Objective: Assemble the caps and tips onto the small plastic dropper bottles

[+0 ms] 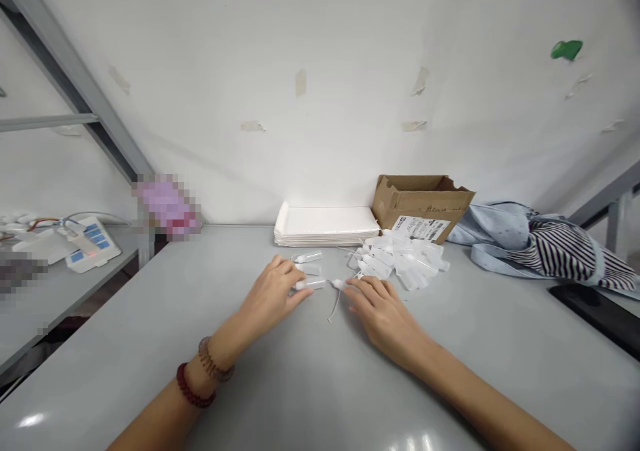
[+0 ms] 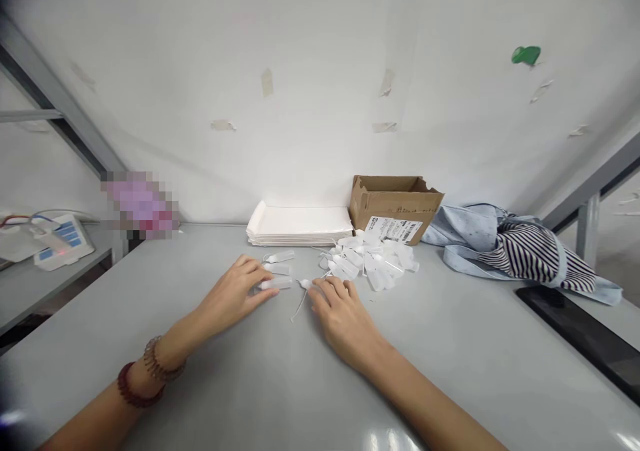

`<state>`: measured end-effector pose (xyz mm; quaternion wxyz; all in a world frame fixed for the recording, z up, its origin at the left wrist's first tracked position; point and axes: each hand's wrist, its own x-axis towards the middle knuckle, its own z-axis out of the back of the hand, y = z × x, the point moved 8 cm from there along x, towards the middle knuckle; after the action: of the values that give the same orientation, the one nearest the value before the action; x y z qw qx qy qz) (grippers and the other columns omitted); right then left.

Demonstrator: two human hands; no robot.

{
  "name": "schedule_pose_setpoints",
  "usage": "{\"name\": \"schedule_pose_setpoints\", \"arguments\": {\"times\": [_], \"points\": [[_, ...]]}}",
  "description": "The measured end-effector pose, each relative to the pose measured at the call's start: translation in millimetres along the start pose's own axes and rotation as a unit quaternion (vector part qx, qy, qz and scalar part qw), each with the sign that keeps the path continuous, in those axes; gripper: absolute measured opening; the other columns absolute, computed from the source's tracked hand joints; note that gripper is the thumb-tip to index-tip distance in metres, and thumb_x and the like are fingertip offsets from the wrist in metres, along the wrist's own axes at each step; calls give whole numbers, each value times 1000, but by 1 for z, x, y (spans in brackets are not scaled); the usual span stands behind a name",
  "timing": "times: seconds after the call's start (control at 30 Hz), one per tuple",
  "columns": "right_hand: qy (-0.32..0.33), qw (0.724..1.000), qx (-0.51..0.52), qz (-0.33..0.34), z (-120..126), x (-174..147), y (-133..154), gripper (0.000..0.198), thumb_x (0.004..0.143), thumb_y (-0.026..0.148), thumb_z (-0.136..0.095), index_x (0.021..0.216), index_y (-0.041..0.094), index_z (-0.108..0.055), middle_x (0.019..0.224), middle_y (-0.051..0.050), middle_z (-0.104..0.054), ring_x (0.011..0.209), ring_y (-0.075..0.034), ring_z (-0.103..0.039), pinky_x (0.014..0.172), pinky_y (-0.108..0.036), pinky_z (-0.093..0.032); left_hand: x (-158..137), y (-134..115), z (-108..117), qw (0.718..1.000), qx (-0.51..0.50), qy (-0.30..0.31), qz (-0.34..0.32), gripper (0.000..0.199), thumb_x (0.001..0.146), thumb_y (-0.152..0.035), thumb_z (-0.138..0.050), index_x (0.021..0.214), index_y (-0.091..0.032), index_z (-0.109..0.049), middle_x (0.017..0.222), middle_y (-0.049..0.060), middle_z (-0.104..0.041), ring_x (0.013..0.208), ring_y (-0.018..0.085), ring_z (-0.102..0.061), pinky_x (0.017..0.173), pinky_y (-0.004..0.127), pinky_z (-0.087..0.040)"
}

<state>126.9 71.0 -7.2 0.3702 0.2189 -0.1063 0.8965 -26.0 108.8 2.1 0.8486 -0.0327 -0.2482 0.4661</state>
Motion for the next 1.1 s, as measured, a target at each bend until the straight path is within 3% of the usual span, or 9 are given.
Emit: {"name": "schedule_pose_setpoints", "arguments": {"times": [0.13,0.37,0.53,0.63,0.8,0.87,0.93,1.03,1.1], "points": [[12,1000,-26,11,-8,0,2,32,88,0,-38,110,12,-58,109,-15,-64,96,-25,-54,78,-39,-37,2,6,-5,1000,-22,-21,0,20,85,-31,-59,100,-20,-65,89,7,-61,90,23,-50,78,38,-47],[-17,1000,-10,-21,-4,3,-1,18,90,8,-43,90,14,-60,78,-8,-65,78,-22,-54,74,-36,-36,-2,-14,0,998,-16,-54,1,20,88,-23,-51,104,-17,-63,96,9,-57,95,23,-48,81,39,-47],[-63,996,37,-56,13,0,-8,18,92,13,-42,99,13,-58,86,-10,-66,82,-22,-56,73,-36,-41,4,-4,-12,999,-9,-50,3,19,87,-18,-53,100,-20,-67,93,8,-57,93,23,-47,80,39,-46],[-94,977,144,-129,25,-3,-20,16,91,21,-48,103,16,-57,89,-9,-67,85,-22,-59,72,-35,-48,13,8,-14,997,-13,-67,27,21,87,-20,-53,102,-20,-67,99,10,-58,98,26,-47,84,44,-43],[-173,952,200,-152,36,-7,-22,14,90,20,-51,103,20,-55,92,-7,-66,85,-21,-63,71,-33,-53,10,-16,5,990,-83,-103,59,27,91,-30,-47,104,-16,-66,99,10,-63,98,23,-53,85,37,-44],[-206,954,174,-130,39,-8,-17,15,90,16,-50,104,20,-54,95,-8,-65,87,-20,-64,71,-32,-54,2,-25,-11,944,-295,8,150,39,94,-39,-39,86,-15,-69,84,7,-67,83,19,-59,76,31,-47],[-221,957,147,-120,40,-8,-14,17,89,13,-49,104,20,-53,95,-8,-64,84,-19,-64,67,-29,-54,-8,-44,-29,865,-444,117,201,48,92,-47,-37,81,-12,-69,72,5,-66,67,16,-60,68,29,-49],[-218,961,124,-115,39,-8,-10,17,89,11,-48,104,19,-52,94,-9,-62,79,-18,-65,62,-28,-54,-19,-67,-44,779,-546,225,211,38,85,-44,-53,74,-10,-67,65,3,-63,58,13,-59,62,26,-48],[-202,964,121,-121,38,-8,-9,17,89,11,-47,104,18,-52,94,-9,-60,78,-19,-65,61,-29,-55,-23,-68,-51,746,-573,261,219,32,82,-40,-58,73,-10,-67,64,2,-63,55,11,-59,57,24,-47]]}}
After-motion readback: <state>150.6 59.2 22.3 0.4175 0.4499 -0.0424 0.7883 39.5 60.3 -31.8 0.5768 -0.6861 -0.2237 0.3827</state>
